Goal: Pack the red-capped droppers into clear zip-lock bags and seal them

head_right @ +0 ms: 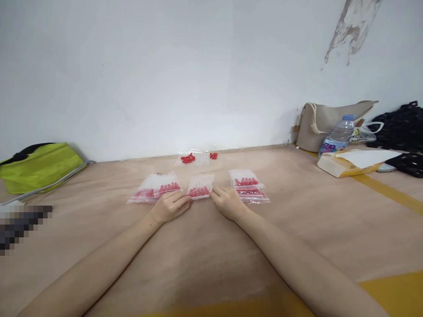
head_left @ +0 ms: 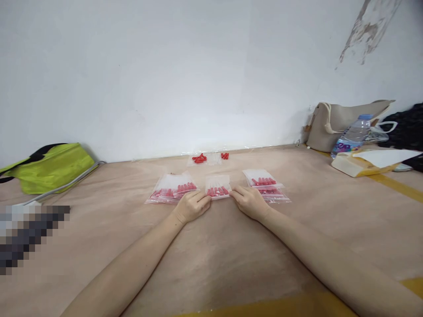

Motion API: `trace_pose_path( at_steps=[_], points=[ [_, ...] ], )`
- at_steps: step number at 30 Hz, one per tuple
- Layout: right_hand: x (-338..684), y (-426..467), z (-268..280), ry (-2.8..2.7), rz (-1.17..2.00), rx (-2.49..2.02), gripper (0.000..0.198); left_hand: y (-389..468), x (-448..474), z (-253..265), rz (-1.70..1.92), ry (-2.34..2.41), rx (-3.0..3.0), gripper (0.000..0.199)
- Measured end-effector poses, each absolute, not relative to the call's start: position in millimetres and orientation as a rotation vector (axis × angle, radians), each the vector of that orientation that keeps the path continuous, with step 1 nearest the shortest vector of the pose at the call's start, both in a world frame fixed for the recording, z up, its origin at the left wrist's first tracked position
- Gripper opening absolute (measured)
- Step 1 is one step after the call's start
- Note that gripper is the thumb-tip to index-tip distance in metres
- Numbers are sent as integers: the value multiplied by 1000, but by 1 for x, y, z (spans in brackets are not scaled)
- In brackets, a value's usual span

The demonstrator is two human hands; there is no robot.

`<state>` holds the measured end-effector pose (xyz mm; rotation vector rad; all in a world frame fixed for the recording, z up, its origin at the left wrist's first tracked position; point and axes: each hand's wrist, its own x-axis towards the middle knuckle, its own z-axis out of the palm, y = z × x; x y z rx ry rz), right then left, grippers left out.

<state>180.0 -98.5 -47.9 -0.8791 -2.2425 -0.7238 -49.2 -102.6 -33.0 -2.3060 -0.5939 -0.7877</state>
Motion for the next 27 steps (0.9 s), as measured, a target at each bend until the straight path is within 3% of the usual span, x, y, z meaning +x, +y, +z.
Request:
trace_pose_path(
  at_steps=[12, 20, 27],
  points=[
    [162, -106, -45, -2297, -606, -907, 21, -101, -18, -39, -793, -666, -2314, 12],
    [162, -107, -44, -2314, -691, -908, 20, -101, -23, -35, -673, -583, -2289, 17],
    [168, -106, -42, -2265, -601, -946, 18, -96, -35, -32, -665, -543, -2252, 12]
  ],
)
